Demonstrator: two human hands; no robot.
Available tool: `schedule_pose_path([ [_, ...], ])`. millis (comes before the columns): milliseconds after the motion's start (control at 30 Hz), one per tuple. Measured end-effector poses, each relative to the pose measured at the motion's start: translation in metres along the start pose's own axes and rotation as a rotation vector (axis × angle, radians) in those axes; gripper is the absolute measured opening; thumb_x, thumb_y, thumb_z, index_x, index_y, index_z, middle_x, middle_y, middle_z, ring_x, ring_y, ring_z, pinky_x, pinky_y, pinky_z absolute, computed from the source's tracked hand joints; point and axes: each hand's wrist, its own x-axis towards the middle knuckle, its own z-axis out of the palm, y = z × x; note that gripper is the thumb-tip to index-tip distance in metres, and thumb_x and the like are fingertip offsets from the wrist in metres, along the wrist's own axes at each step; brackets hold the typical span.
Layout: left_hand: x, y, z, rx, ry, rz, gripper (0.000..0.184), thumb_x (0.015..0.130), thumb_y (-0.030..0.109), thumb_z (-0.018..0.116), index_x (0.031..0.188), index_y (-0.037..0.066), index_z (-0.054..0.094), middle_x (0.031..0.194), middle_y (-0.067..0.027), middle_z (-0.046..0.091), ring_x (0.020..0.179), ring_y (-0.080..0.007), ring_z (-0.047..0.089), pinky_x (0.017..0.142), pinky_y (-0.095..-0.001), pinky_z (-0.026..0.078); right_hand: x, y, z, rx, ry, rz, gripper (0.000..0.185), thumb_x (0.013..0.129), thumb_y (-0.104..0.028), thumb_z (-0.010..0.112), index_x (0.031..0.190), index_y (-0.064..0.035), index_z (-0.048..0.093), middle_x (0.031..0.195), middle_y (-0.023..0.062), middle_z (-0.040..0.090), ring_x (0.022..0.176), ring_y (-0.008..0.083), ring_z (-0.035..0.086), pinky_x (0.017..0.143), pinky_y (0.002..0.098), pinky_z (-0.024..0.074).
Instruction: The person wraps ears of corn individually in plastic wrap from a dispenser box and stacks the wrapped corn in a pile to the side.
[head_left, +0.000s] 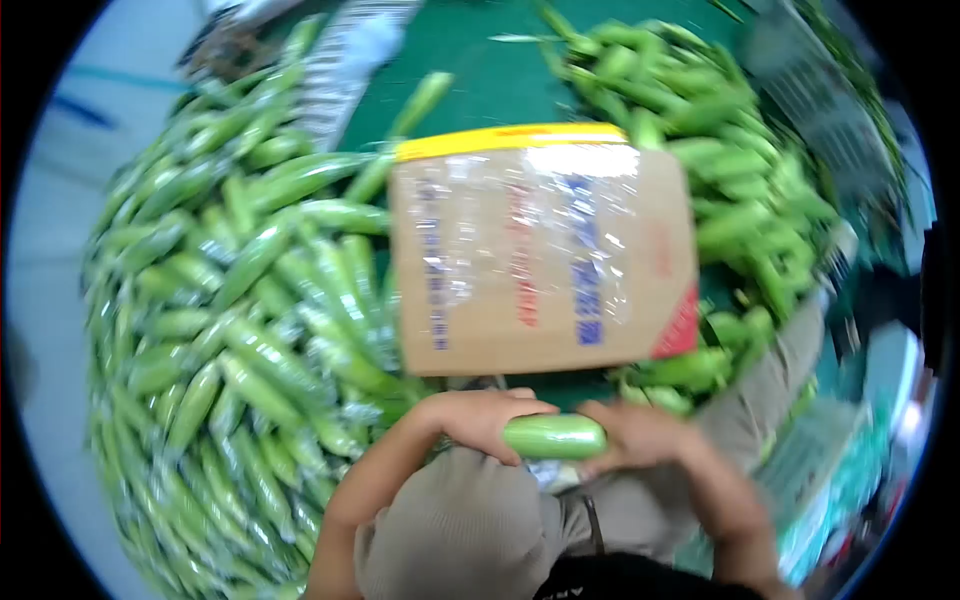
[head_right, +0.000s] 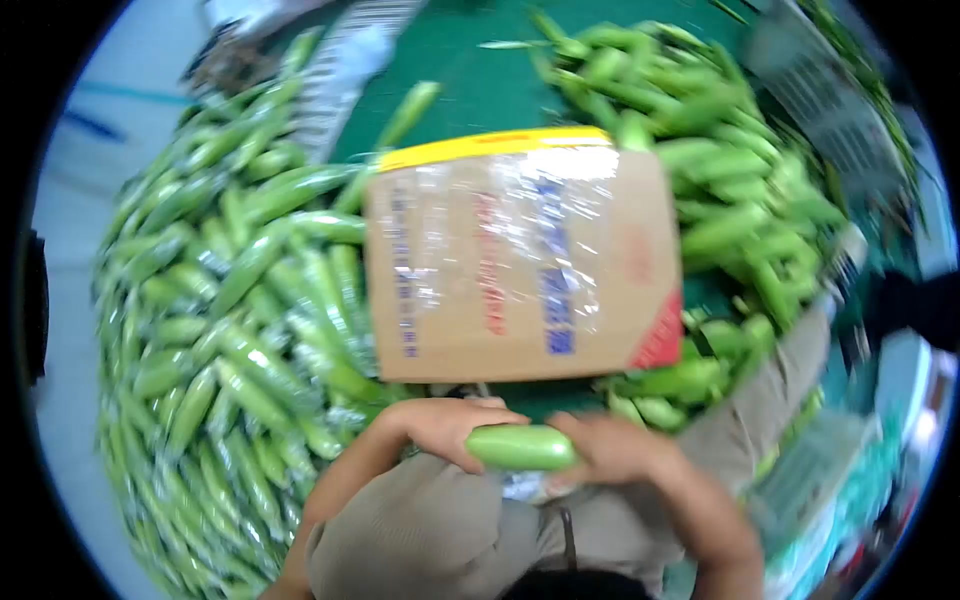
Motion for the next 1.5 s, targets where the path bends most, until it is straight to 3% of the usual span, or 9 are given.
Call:
schedule_pose_path([
  [233, -0.077, -0.006, 0.032, -0.710, 1.076, 0.283, 0.032, 0.086, -0.002, 0.074, 0.118, 0.003, 0.071, 0.110, -0.0173, 0.075, 0.114, -0.0325, 0.071, 0.105, -0.0448, 0.055, 0.086, 0.028, 0.140, 1.315, 0.986, -0.311, 0.043, 0.102, -0.040, 0.062, 0.123, -0.0023, 0.055, 0.126, 0.0158, 0.061, 0.114, 0.0251, 0.061, 0.103, 0.0423, 0.0493],
  [367, -0.054, 0.049, 0.019, -0.893, 1.318, 1.505, 0.047, 0.093, 0.028, 0.071, 0.133, 0.014, 0.050, 0.111, -0.0091, 0.067, 0.125, -0.0301, 0.062, 0.112, -0.0590, 0.048, 0.104, -0.124, 0.041, 1.505, 1.108, -0.734, 0.053, 0.098, -0.034, 0.067, 0.138, -0.0061, 0.045, 0.126, 0.0230, 0.062, 0.118, 0.0348, 0.063, 0.105, 0.0501, 0.0509],
  [600, -0.236, 0.057, -0.079, -0.881, 1.504, 1.230, 0.066, 0.102, 0.050, 0.056, 0.149, 0.006, 0.048, 0.135, -0.0095, 0.063, 0.118, -0.0244, 0.060, 0.108, -0.0435, 0.044, 0.123, -0.200, -0.066, 0.149, 0.979, -1.012, 0.090, 0.087, -0.049, 0.079, 0.155, -0.0035, 0.042, 0.155, 0.0225, 0.043, 0.143, 0.0410, 0.042, 0.116, 0.0514, 0.0381],
  [800, -0.359, 0.015, -0.226, 0.340, 2.049, -0.462, 0.062, 0.103, 0.047, 0.054, 0.151, 0.009, 0.048, 0.146, -0.0091, 0.054, 0.131, -0.0263, 0.049, 0.113, -0.0499, 0.034, 0.033, 0.010, -0.063, 0.368, 1.537, -0.536, 0.044, 0.088, -0.016, 0.074, 0.127, -0.0028, 0.060, 0.120, 0.0133, 0.065, 0.110, 0.0272, 0.063, 0.101, 0.0396, 0.0491],
  [933, -0.239, 0.037, -0.132, 0.755, 1.949, -0.263, 0.059, 0.103, 0.045, 0.053, 0.152, 0.012, 0.048, 0.152, -0.0089, 0.048, 0.139, -0.0276, 0.042, 0.117, -0.0541, 0.027, -0.017, 0.208, -0.048, 0.118, 1.601, 0.429, 0.053, 0.091, -0.010, 0.066, 0.142, -0.0007, 0.055, 0.139, 0.0236, 0.058, 0.133, 0.0386, 0.052, 0.116, 0.0451, 0.0399],
  [1067, -0.054, 0.008, -0.070, 0.982, 1.412, -0.317, 0.057, 0.104, 0.043, 0.052, 0.153, 0.015, 0.048, 0.159, -0.0087, 0.043, 0.147, -0.0289, 0.035, 0.121, -0.0583, 0.021, 0.000, 0.451, -0.046, 0.284, 1.151, 0.198, 0.052, 0.090, -0.002, 0.059, 0.142, 0.0009, 0.055, 0.143, 0.0260, 0.057, 0.129, 0.0430, 0.056, 0.114, 0.0461, 0.0422],
  [1167, -0.012, 0.001, -0.053, 0.985, 1.309, -0.446, 0.056, 0.104, 0.042, 0.051, 0.154, 0.017, 0.049, 0.164, -0.0085, 0.038, 0.153, -0.0299, 0.029, 0.123, -0.0615, 0.016, -0.032, 0.441, -0.081, -0.680, 1.439, 0.410, 0.047, 0.097, -0.007, 0.061, 0.142, 0.0053, 0.053, 0.146, 0.0243, 0.055, 0.133, 0.0406, 0.053, 0.116, 0.0460, 0.0401],
  [1333, 0.003, -0.001, -0.060, 1.007, 1.346, -0.430, 0.055, 0.103, 0.043, 0.053, 0.153, 0.022, 0.051, 0.169, -0.0051, 0.034, 0.158, -0.0294, 0.026, 0.124, -0.0641, 0.015, -0.046, 0.431, -0.168, 0.127, 1.863, 0.961, 0.067, 0.091, -0.004, 0.067, 0.154, -0.0044, 0.044, 0.158, 0.0204, 0.045, 0.144, 0.0397, 0.042, 0.119, 0.0436, 0.0364],
  [1500, 0.000, -0.002, -0.060, 0.967, 1.350, -0.418, 0.054, 0.102, 0.043, 0.056, 0.152, 0.021, 0.054, 0.168, -0.0042, 0.035, 0.157, -0.0299, 0.027, 0.124, -0.0631, 0.017, -0.059, 0.456, -0.177, -0.604, 1.478, 0.870, 0.074, 0.089, -0.006, 0.068, 0.158, -0.0111, 0.042, 0.162, 0.0179, 0.040, 0.145, 0.0391, 0.042, 0.118, 0.0436, 0.0374],
])
